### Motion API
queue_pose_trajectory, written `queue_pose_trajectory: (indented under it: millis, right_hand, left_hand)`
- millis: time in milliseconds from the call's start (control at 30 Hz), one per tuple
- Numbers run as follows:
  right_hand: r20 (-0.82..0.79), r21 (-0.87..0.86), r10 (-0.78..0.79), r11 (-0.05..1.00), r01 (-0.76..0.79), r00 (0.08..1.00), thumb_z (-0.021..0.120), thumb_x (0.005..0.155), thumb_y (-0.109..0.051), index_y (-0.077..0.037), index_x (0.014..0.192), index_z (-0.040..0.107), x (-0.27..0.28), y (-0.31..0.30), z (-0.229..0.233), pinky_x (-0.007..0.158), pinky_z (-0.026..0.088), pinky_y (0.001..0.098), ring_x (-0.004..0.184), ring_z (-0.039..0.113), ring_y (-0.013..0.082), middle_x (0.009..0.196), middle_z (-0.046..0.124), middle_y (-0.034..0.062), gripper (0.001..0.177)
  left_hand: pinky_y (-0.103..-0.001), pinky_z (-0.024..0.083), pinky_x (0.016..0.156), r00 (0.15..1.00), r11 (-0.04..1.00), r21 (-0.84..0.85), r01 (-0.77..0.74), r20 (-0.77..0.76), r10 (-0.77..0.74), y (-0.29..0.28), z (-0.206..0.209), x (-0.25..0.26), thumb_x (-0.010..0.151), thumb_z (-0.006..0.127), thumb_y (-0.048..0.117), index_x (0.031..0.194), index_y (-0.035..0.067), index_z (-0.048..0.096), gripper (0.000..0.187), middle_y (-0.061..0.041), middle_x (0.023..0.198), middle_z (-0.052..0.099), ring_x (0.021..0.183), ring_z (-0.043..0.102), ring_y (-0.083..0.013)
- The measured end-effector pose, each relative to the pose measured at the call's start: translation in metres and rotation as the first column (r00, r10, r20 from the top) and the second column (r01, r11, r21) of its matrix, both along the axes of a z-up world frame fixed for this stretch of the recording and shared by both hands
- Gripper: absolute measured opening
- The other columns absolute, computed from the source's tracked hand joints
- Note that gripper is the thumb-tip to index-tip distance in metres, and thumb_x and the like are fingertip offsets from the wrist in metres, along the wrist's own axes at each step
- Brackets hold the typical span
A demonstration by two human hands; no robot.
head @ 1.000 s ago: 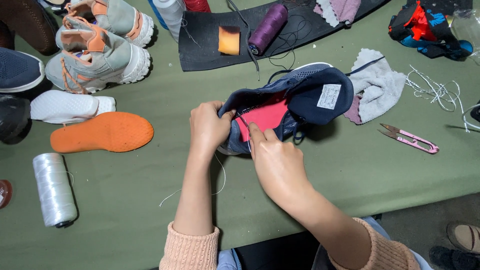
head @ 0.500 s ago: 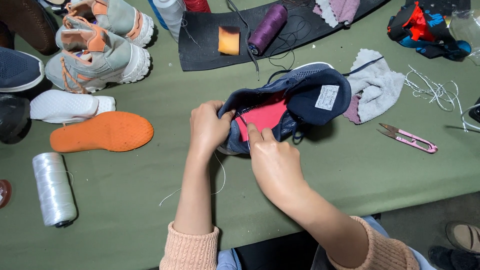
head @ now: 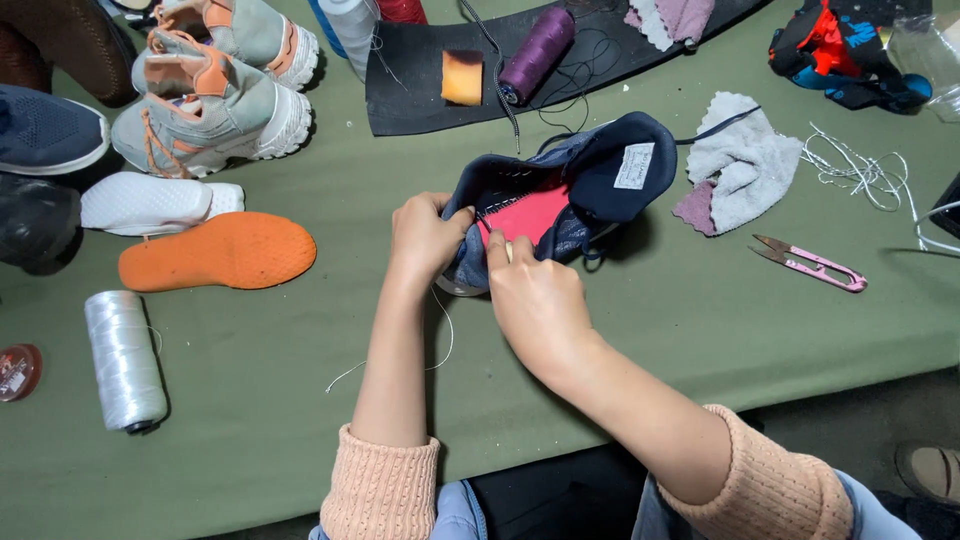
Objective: The person is repairing a blue sneaker by hand-sewing the sole to the upper. They use a needle and white thread to stitch the shoe, pulling the thread tight after each pass. The person also uses a wooden awl to help guide the needle through the shoe material.
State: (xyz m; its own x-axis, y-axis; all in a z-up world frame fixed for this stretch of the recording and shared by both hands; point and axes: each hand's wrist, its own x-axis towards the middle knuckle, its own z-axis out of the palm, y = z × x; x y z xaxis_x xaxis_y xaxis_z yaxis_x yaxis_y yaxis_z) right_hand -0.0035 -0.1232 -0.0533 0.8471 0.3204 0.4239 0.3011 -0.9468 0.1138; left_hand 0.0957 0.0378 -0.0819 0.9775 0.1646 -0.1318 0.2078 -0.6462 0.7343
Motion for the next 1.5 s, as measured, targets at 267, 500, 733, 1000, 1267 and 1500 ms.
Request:
queue_pose_trajectory:
  millis: [267,500,733,1000,1267,1500]
  right_hand:
    - [0.018,0.004,-0.019,1.0,0.019,1.0,0.061,0.089,-0.016,-0.016,0.121,0.07,-0.005,0.0,0.0,0.044,0.057,0.0351,0.048,0.071,0.0173,0.078,0.057,-0.0035,0.033]
    - [0.014,0.008,-0.027,1.0,0.027,1.0,0.062,0.088,-0.014,-0.015,0.12,0.071,-0.001,0.005,-0.008,0.039,0.055,0.0381,0.045,0.069,0.0185,0.077,0.057,-0.0015,0.034]
    - [0.031,-0.038,-0.045,0.998,0.046,0.998,0.061,0.085,-0.013,-0.015,0.121,0.071,0.002,0.01,-0.013,0.036,0.053,0.0412,0.044,0.066,0.0152,0.075,0.055,-0.0003,0.037]
    - [-0.004,0.055,0.006,0.998,-0.006,1.0,0.062,0.088,-0.01,-0.012,0.116,0.072,0.014,0.007,-0.019,0.032,0.05,0.0462,0.042,0.065,0.0196,0.071,0.055,0.0022,0.03]
    - [0.161,-0.058,-0.042,0.997,0.052,0.986,0.062,0.084,-0.01,-0.013,0.115,0.072,0.005,0.02,-0.022,0.039,0.054,0.0405,0.041,0.063,0.015,0.069,0.053,0.0026,0.032]
    - [-0.21,0.256,0.036,0.967,0.02,0.977,0.057,0.095,-0.012,-0.012,0.123,0.072,0.023,0.002,-0.025,0.048,0.057,0.0558,0.057,0.073,0.0362,0.075,0.06,0.0093,0.031]
  left_hand:
    - [-0.042,0.056,0.082,0.997,0.995,-0.075,-0.072,-0.025,0.07,-0.004,0.003,-0.004,0.078,0.076,0.027,0.096,0.012,0.082,0.024,-0.012,0.087,0.072,0.09,0.072,-0.0326]
    - [-0.042,0.056,0.084,0.995,0.987,-0.122,-0.101,0.003,0.102,-0.008,0.011,-0.006,0.078,0.076,0.024,0.097,0.011,0.082,0.023,-0.007,0.093,0.072,0.09,0.072,-0.0288]
    - [-0.043,0.055,0.087,0.998,0.992,-0.118,-0.044,0.043,0.049,-0.007,0.021,-0.018,0.082,0.07,0.026,0.099,0.014,0.081,0.023,-0.008,0.094,0.072,0.094,0.071,-0.0314]
    - [-0.042,0.056,0.088,0.989,0.999,-0.026,0.046,0.141,-0.042,-0.009,0.038,-0.032,0.086,0.067,0.026,0.105,0.019,0.082,0.024,-0.006,0.097,0.076,0.097,0.073,-0.0318]
    - [-0.042,0.055,0.084,0.965,0.99,0.017,0.14,0.222,-0.14,0.003,0.017,-0.026,0.089,0.068,0.022,0.106,0.018,0.081,0.022,-0.009,0.089,0.073,0.092,0.071,-0.034]
    - [-0.042,0.054,0.081,0.947,0.987,-0.006,0.163,0.282,-0.155,0.004,0.01,-0.024,0.09,0.068,0.022,0.105,0.017,0.081,0.02,-0.011,0.087,0.07,0.089,0.07,-0.0335]
